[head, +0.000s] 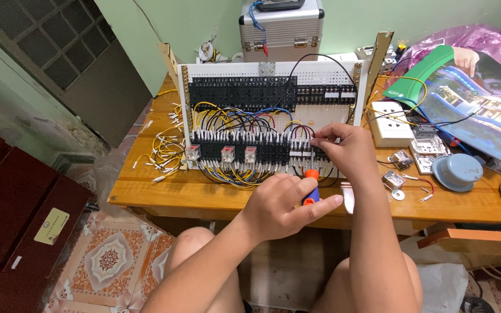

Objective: The person sits on the floor and uses a screwdriver to tighten screws on a terminal block of a large electronics board. They handle multiple colored wires, inserting them into the terminals and securing them with the tool.

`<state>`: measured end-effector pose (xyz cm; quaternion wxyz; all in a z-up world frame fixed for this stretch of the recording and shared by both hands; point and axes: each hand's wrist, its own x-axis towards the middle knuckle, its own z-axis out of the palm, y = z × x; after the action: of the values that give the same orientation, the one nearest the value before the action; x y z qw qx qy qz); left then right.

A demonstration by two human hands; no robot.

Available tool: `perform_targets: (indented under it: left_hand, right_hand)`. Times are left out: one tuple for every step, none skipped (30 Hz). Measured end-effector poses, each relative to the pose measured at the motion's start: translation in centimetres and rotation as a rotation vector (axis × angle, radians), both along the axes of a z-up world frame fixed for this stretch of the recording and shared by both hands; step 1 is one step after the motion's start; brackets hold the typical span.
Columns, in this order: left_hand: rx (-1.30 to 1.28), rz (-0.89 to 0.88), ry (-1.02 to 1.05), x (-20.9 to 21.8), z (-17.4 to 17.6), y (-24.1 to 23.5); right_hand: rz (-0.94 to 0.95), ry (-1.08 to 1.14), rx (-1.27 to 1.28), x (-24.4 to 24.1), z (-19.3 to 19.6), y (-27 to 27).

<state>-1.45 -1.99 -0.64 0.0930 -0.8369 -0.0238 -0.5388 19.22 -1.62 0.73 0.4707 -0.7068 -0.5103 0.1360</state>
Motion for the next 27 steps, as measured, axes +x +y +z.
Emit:
perform_targets:
  left_hand:
    - [-0.007,-0.004,0.020,-0.1,0.1,-0.1]
    - [-0.014,-0.009,0.039,-0.2,0.2,-0.1]
    - [-0.014,-0.010,0.039,-0.2,0.2,0.0]
    - [-0.017,-0.017,0.048,-0.2,0.1,0.0]
    - [-0.021,-0.024,0.056,-0.2,0.0,0.0]
    - [-0.021,-0.024,0.056,-0.2,0.1,0.0]
    - [-0.024,-0.028,0.061,-0.2,0.1,0.0]
    - [-0.028,-0.032,0.067,-0.1,0.0,0.0]
    - [-0.028,-0.032,0.067,-0.1,0.0,-0.1]
    - [-0.029,-0.035,0.069,0.0,-0.1,-0.2]
    - [-0.030,-0.038,0.072,0.1,-0.1,-0.2]
    - [-0.029,-0.038,0.072,0.0,-0.2,-0.3]
    - [-0.037,-0.035,0.073,0.0,-0.2,-0.3]
    - [-0.043,-0.030,0.072,0.0,-0.2,-0.3]
    - [-0.040,-0.029,0.071,0.0,-0.2,-0.4]
    - [-0.041,-0.019,0.053,0.1,-0.2,-0.3]
    - [-0.042,-0.009,0.035,0.1,0.0,-0.2]
    - [-0.034,-0.007,0.030,0.2,0.1,-0.2]
    - [-0.046,-0.006,0.014,0.3,0.2,-0.2]
    - [-0.059,-0.005,-0.002,0.3,0.2,-0.2]
    - [-0.051,-0.004,-0.006,0.4,0.2,-0.1]
    - [-0.060,0.003,-0.022,0.4,0.2,-0.1]
    - [-0.069,0.009,-0.038,0.4,0.1,0.0]
    - [-0.065,0.013,-0.041,0.5,0.3,-0.1]
    - [-0.079,-0.025,-0.069,0.5,0.4,-0.1]
    - [-0.094,-0.063,-0.095,0.5,0.5,-0.2]
    - [-0.091,-0.060,-0.098,0.7,0.6,-0.2]
  right_hand:
    - [-0.008,0.000,-0.002,0.0,0.0,0.0]
    - [-0.017,0.001,-0.003,0.0,-0.1,0.1]
    - [-0.018,0.001,-0.002,0.0,-0.1,0.1]
    - [-0.019,-0.005,-0.001,0.0,-0.2,0.2]
    - [-0.019,-0.011,-0.001,0.0,-0.2,0.3]
    - [-0.019,-0.011,0.000,0.0,-0.2,0.3]
    - [-0.010,-0.001,0.001,0.0,-0.1,0.2]
    - [-0.002,0.009,0.002,0.1,-0.1,0.1]
    - [-0.002,0.009,0.002,0.1,-0.1,0.1]
    - [-0.004,0.001,-0.007,0.1,0.0,0.2]
    - [-0.006,-0.008,-0.017,0.2,0.0,0.2]
    - [-0.006,-0.007,-0.015,0.3,-0.3,0.3]
    - [0.014,-0.029,-0.004,0.5,-0.6,0.4]
    - [0.035,-0.053,0.009,0.7,-0.8,0.6]
    - [0.036,-0.054,0.013,0.6,-0.7,0.4]
    - [0.056,-0.085,0.020,0.5,-0.4,0.4]
    - [0.075,-0.116,0.028,0.4,-0.1,0.4]
    - [0.077,-0.122,0.037,0.4,0.0,0.3]
    - [0.080,-0.120,0.016,0.3,0.2,0.3]
    - [0.083,-0.117,-0.005,0.2,0.3,0.2]
    - [0.084,-0.122,0.003,0.2,0.3,0.2]
    - [0.077,-0.119,-0.019,0.1,0.2,0.2]
    - [0.071,-0.116,-0.041,0.0,0.2,0.2]
    - [0.074,-0.120,-0.037,0.3,-0.1,0.5]
    - [0.072,-0.154,-0.054,0.6,-0.5,0.8]
    - [0.069,-0.188,-0.072,0.8,-0.8,1.0]
    - [0.072,-0.191,-0.069,0.7,-0.8,1.0]
